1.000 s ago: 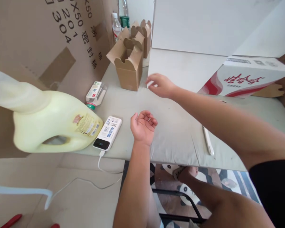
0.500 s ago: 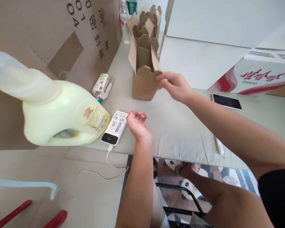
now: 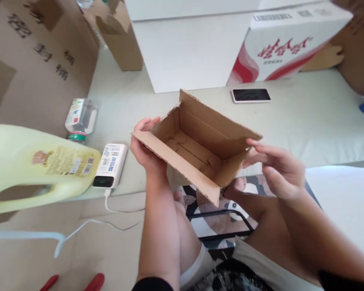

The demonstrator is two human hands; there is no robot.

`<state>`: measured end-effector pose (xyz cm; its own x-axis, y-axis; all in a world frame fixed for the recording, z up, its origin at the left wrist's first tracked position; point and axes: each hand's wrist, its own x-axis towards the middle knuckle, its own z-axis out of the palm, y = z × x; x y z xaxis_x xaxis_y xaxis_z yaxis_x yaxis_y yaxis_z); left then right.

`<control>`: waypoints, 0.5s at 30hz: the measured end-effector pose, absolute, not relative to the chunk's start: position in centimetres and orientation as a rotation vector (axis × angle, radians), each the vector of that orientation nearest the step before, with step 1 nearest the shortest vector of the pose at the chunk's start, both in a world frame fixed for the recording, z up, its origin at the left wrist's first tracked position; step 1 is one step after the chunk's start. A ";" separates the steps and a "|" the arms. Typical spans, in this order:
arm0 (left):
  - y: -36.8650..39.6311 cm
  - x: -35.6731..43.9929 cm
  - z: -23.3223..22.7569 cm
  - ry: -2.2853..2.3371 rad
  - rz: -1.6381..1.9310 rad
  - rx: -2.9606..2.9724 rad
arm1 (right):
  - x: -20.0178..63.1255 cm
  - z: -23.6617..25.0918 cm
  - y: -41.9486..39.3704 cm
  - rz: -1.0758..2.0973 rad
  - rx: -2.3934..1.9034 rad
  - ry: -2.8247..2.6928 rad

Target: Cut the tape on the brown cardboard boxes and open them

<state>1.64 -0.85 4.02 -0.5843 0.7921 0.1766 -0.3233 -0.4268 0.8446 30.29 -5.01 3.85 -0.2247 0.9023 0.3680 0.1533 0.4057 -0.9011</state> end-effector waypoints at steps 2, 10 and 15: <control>-0.5 2.4 3.4 1.114 2.071 0.977 | 30.2 3.2 -4.3 0.701 -0.870 -1.817; 1.0 2.7 0.8 1.361 2.097 1.343 | 31.0 1.1 -3.7 0.193 -0.900 -1.749; 1.1 2.9 0.6 1.310 2.106 1.386 | 31.5 1.5 -3.9 0.581 -0.812 -1.819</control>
<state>2.94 1.12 0.58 -0.4902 0.6590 0.5705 0.2203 -0.5397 0.8126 31.51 -3.94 1.52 -0.2563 0.7541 0.6047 0.2641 0.6564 -0.7067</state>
